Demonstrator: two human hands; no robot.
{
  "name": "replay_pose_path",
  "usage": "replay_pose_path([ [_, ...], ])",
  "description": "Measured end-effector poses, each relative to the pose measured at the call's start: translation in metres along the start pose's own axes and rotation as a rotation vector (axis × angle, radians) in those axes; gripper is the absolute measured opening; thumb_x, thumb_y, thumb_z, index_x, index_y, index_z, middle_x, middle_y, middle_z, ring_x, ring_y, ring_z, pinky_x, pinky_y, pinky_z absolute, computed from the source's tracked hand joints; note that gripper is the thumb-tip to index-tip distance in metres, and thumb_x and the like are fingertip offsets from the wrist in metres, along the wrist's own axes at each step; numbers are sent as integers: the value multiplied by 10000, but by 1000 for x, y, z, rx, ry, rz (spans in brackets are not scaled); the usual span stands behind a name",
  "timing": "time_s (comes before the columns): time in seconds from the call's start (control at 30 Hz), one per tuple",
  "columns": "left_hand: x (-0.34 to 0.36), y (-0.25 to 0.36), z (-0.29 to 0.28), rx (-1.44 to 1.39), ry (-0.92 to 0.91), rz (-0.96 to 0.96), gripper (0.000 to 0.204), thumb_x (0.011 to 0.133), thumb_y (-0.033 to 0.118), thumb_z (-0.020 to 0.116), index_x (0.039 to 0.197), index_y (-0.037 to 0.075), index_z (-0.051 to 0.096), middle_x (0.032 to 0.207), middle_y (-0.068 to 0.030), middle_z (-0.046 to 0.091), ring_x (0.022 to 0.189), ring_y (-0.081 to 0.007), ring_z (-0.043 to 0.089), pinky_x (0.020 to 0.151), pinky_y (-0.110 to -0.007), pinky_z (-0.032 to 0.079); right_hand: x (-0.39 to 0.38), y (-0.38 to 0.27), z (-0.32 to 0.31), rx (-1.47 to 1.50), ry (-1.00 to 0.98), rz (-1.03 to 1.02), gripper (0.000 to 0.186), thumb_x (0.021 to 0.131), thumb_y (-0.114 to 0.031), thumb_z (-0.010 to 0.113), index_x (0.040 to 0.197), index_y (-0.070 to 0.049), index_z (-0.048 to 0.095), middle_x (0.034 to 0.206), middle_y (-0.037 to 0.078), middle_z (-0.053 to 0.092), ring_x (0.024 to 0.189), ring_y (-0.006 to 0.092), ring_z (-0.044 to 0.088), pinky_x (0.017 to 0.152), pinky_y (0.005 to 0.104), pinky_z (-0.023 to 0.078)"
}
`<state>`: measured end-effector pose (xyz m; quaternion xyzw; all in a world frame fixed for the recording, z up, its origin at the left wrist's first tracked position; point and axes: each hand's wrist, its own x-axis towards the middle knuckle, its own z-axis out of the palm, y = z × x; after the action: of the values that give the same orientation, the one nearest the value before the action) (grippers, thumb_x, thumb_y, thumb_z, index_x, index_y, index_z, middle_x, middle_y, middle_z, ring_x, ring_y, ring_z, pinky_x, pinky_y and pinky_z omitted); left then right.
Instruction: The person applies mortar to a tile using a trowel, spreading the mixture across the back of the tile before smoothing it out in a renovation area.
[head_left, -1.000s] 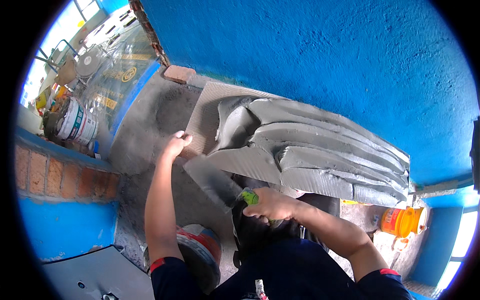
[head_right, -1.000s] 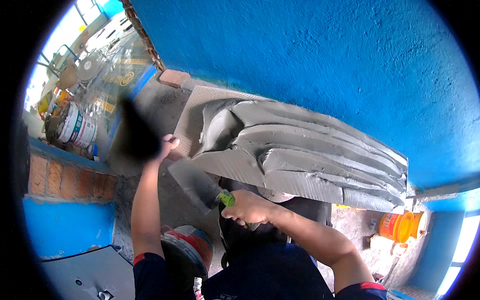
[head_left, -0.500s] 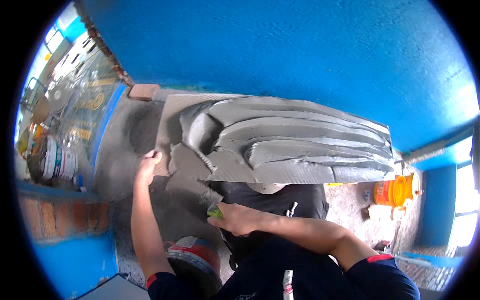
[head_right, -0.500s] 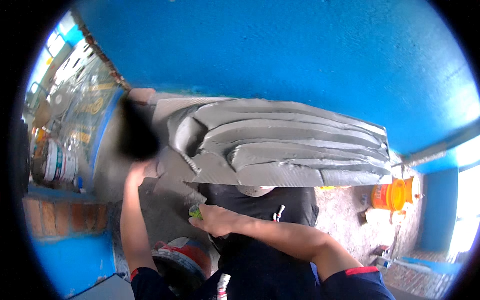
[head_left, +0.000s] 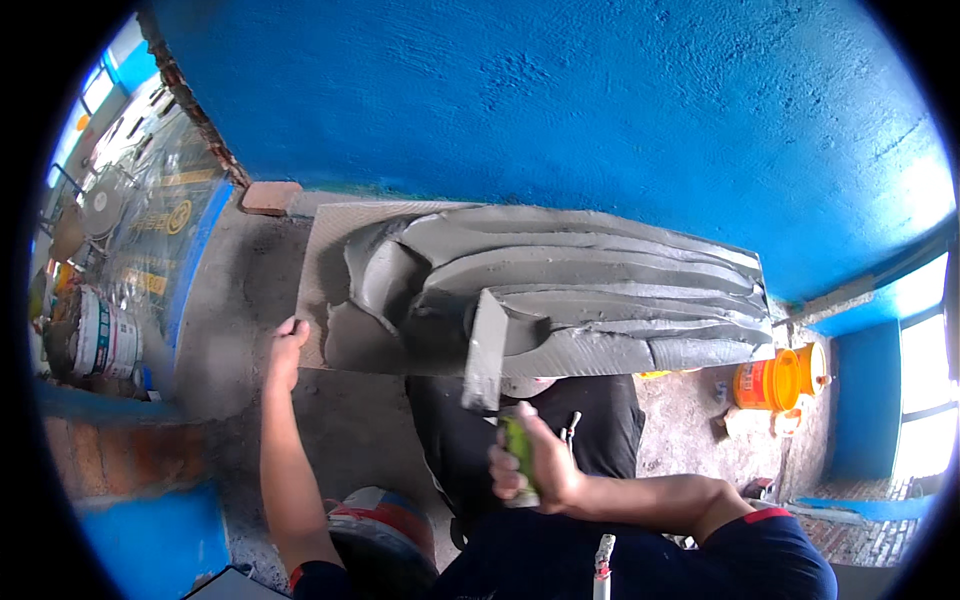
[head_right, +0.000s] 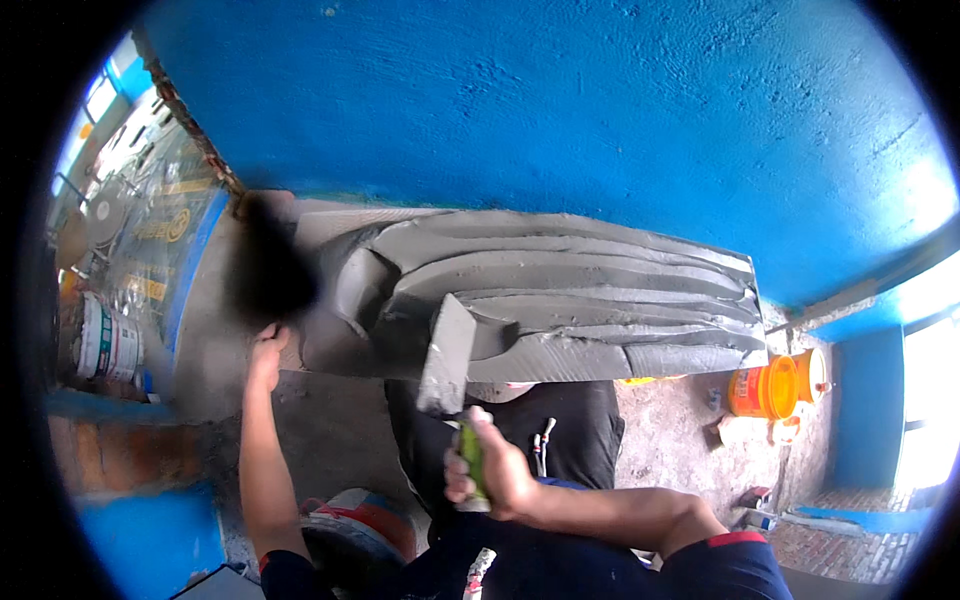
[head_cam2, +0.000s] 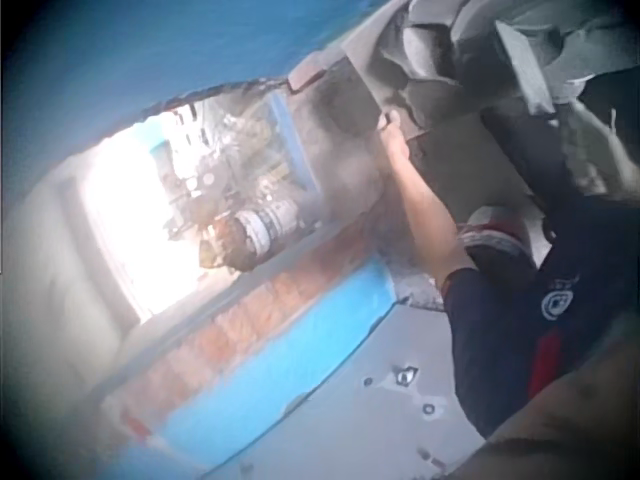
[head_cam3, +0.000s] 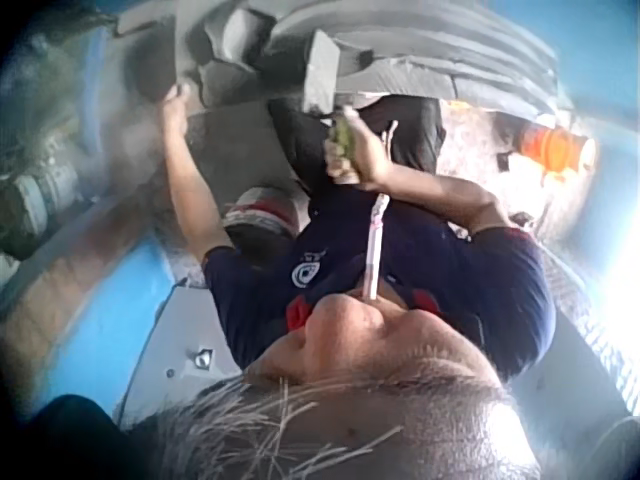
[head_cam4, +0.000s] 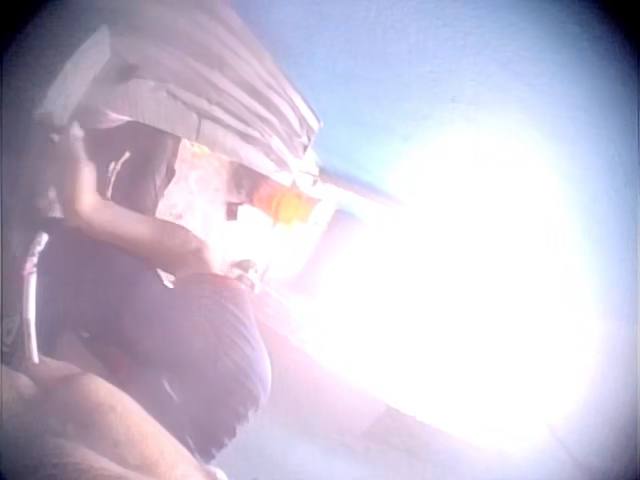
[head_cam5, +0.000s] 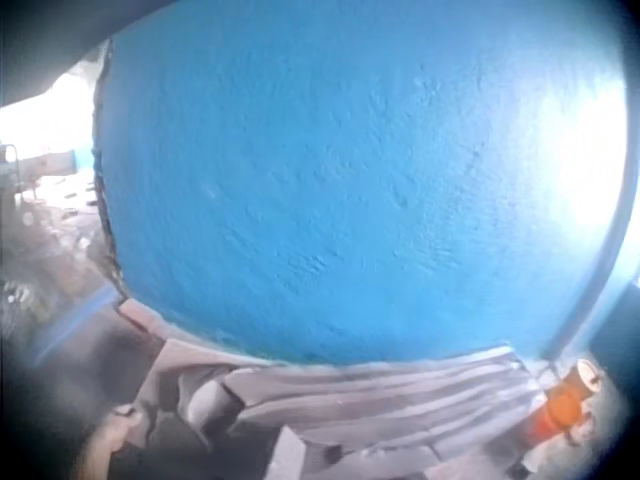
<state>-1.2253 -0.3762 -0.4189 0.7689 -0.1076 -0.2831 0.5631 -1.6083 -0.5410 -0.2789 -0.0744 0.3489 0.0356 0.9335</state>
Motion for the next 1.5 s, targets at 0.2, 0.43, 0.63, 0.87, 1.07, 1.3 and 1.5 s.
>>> replay_pose_path([
  [0.2,-16,31,18,-60,85,-115,289,889,198,587,1113,17,606,948,16,603,885,-97,501,807,-250,386,111,31,59,-79,-110,-33,484,884,-588,446,844,-108,396,621,38,404,457,174,381,477,329,377],
  [0.43,0,4,12,-4,184,-193,367,883,235,600,1155,-11,588,1018,-47,632,931,-141,539,838,-300,412,150,-28,79,-657,12,62,484,900,-556,443,848,-75,451,688,94,500,501,192,496,495,378,454],
  [0.63,12,-15,9,122,215,35,315,897,214,525,1127,10,598,975,-65,631,901,-165,534,823,-337,417,84,-115,92,-2281,-47,-613,541,922,-516,395,1082,-10,498,913,256,630,857,376,631,757,504,475],
  [0.87,23,-41,3,116,256,36,289,896,248,506,997,-13,580,866,-99,583,839,-162,523,765,-333,422,12,-176,59,-2338,482,-349,497,924,-470,417,1117,-22,515,887,241,631,869,371,622,784,498,459],
  [1.07,10,-29,41,732,690,83,394,926,369,406,1049,42,589,968,-213,620,896,-423,568,775,-498,431,-88,-228,6,-1834,810,-222,486,914,-490,458,1010,-24,560,600,97,555,465,184,559,428,333,461],
  [1.3,18,-39,30,723,621,84,440,944,374,352,1135,56,589,1095,-207,603,1008,-420,551,850,-491,423,-161,-294,-40,-1535,1095,-447,534,902,-523,448,935,-13,603,599,58,555,468,137,549,401,292,451],
  [1.5,6,-14,41,623,587,-24,490,948,399,348,1222,44,546,1219,-186,553,1117,-382,510,912,-460,401,-158,-355,-78,-1626,1261,-537,494,896,-454,447,862,6,625,573,103,578,481,199,582,449,351,473],
])
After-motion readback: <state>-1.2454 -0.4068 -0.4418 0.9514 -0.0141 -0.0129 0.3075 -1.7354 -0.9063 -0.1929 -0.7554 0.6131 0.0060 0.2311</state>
